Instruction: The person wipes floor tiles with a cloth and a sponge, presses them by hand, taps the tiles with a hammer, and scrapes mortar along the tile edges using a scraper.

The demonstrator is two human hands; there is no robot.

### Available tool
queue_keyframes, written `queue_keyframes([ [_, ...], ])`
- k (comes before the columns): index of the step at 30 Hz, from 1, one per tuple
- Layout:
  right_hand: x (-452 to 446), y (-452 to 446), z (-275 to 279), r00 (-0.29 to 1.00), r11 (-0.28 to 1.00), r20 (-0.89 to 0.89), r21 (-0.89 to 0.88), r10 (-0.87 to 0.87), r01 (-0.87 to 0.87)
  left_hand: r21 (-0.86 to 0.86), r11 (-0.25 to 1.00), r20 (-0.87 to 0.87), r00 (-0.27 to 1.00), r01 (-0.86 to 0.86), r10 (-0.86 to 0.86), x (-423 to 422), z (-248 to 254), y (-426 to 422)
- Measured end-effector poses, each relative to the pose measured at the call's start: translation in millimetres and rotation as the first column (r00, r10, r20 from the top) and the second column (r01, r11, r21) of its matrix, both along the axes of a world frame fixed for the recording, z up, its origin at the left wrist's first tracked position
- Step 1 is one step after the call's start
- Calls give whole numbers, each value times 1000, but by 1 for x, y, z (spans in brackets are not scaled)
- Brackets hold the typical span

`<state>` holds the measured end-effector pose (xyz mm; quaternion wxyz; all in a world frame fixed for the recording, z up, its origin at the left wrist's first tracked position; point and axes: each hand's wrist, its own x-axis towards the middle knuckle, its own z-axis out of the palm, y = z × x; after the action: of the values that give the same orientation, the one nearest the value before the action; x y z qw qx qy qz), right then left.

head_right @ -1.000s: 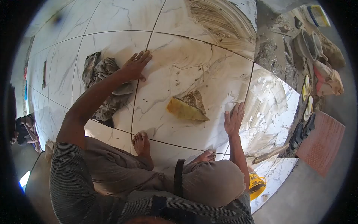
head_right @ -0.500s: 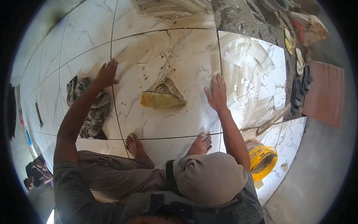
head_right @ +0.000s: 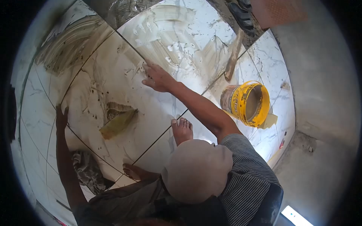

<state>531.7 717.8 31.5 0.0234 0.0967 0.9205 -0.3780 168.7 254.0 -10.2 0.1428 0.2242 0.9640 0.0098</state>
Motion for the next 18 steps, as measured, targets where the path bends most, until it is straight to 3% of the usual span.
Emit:
queue_keyframes([
  [1, 5, 6, -3, 1000, 1000, 0, -1, -10, 10, -1, 1000, 0, 1000, 10, -10, -7, -4, 2],
  [5, 47, 57, -11, 921, 907, -76, 161, -382, 390, 110, 994, 70, 997, 19, -27, -1, 8, -3],
  [6, 57, 68, -12, 933, 895, -181, 274, -312, 352, 94, 995, 38, 999, 27, -30, 2, 13, 1],
  [9, 66, 55, 2, 940, 912, -109, 227, -324, 341, -3, 997, -92, 993, 79, -79, 9, 8, 8],
  [12, 52, 29, 1, 966, 942, -71, 215, -248, 258, -79, 997, -84, 996, 13, -19, 13, 14, 16],
  [14, 38, 13, -4, 985, 943, 1, 288, -172, 164, -56, 998, 37, 999, -36, 38, 15, 27, 22],
  [18, 5, -12, -6, 999, 925, 42, 377, 23, -37, -2, 999, 54, 997, -51, 51, 16, 30, 18],
])
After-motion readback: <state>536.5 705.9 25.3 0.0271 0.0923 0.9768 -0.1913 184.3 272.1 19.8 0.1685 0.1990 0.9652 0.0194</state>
